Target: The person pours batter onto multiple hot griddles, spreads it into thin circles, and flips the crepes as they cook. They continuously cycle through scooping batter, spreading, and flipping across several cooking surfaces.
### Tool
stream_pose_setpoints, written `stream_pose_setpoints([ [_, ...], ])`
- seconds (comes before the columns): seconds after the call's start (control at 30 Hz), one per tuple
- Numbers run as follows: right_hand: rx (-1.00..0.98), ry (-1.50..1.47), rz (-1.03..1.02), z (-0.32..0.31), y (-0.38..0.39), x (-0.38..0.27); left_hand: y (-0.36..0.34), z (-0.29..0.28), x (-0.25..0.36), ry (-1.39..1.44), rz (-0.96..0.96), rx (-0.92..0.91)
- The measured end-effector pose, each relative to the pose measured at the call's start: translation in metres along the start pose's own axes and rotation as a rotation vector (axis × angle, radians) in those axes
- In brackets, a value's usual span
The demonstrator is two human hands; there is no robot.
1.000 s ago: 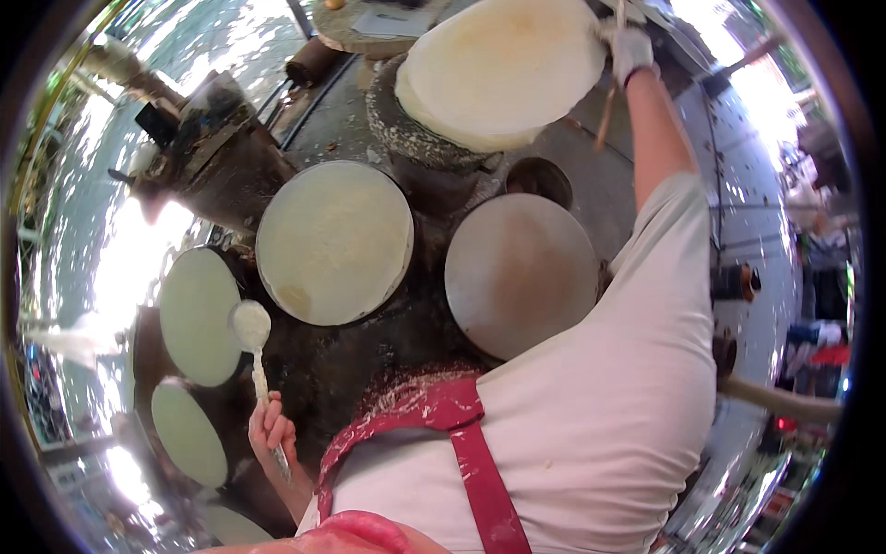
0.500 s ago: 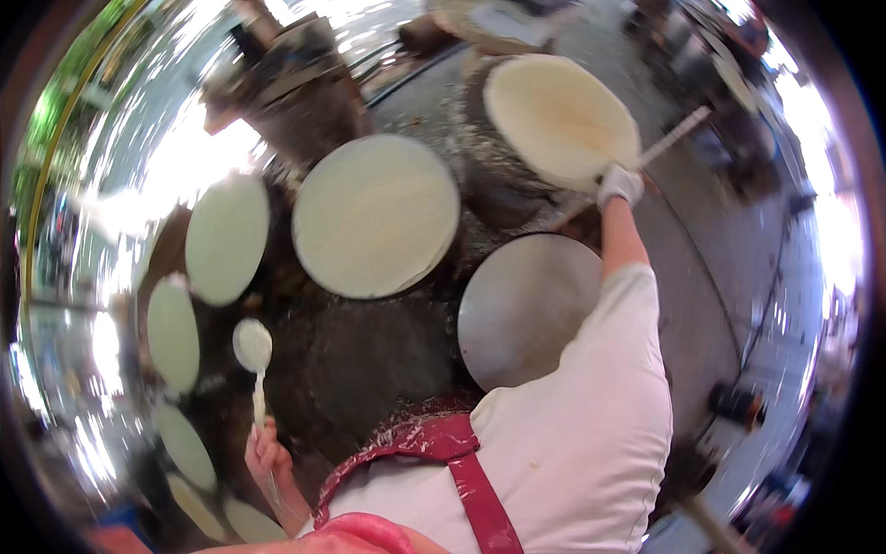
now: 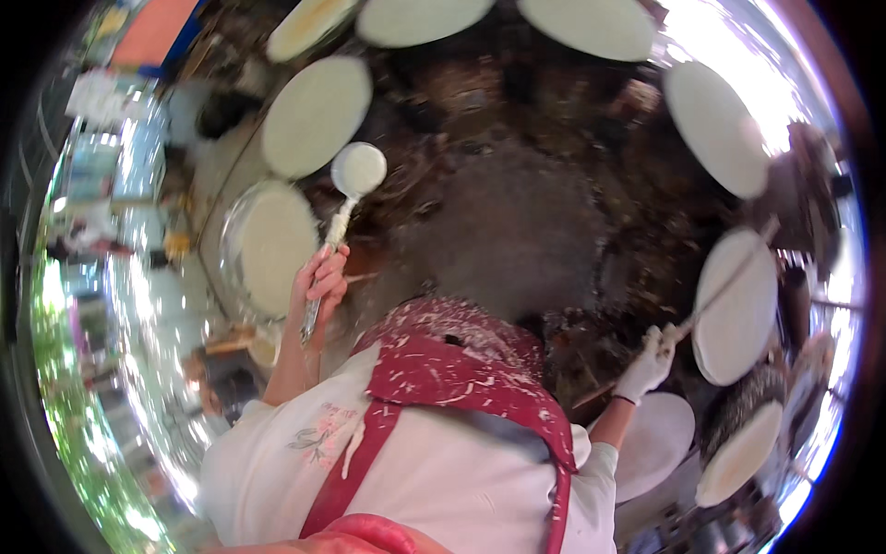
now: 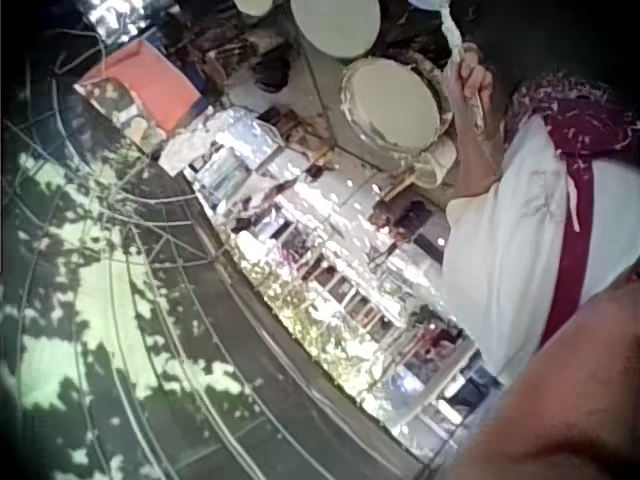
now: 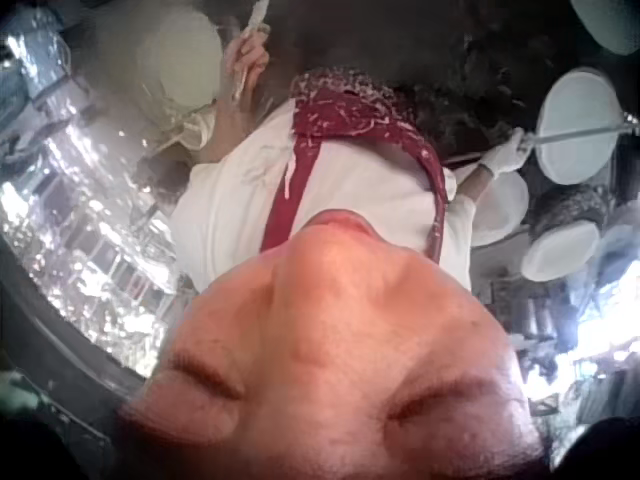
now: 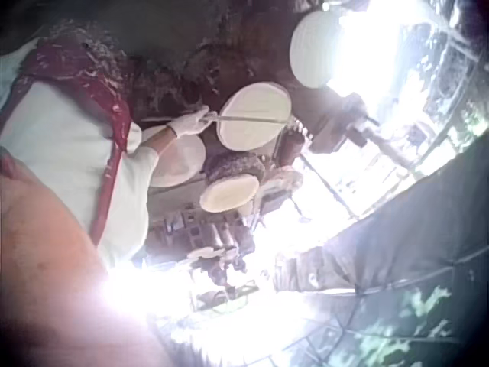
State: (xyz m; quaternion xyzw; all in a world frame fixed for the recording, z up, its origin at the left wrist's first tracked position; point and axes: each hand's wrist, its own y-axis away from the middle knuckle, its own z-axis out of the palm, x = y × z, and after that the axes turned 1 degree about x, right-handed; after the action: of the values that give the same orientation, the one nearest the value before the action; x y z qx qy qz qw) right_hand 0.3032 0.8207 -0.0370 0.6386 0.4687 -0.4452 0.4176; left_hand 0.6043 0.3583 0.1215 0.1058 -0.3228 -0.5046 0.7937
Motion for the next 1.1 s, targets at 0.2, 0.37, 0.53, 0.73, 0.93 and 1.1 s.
stream_pose_setpoints([
  [0.2,-0.645,0.203,-0.044,0.216,0.15,-0.03,-0.002,-0.21,0.133,-0.946,0.246,0.73],
  [0.37,-0.875,0.441,0.092,0.269,0.235,-0.015,-0.041,-0.383,0.181,-2.093,-0.044,0.757],
  [0.53,-0.871,0.638,0.11,0.299,0.276,-0.026,-0.111,-0.43,0.225,-1.959,-0.107,0.727],
  [0.73,-1.041,0.538,0.167,0.32,0.311,-0.022,-0.09,-0.493,0.192,-1.215,-0.248,0.481],
  [0.93,-1.353,0.999,-0.089,0.311,0.366,0.009,-0.019,-0.463,0.101,-0.347,-0.237,0.399],
  [1.1,-1.579,0.753,0.092,0.257,0.392,0.076,0.021,-0.428,0.039,0.145,-0.045,0.225],
])
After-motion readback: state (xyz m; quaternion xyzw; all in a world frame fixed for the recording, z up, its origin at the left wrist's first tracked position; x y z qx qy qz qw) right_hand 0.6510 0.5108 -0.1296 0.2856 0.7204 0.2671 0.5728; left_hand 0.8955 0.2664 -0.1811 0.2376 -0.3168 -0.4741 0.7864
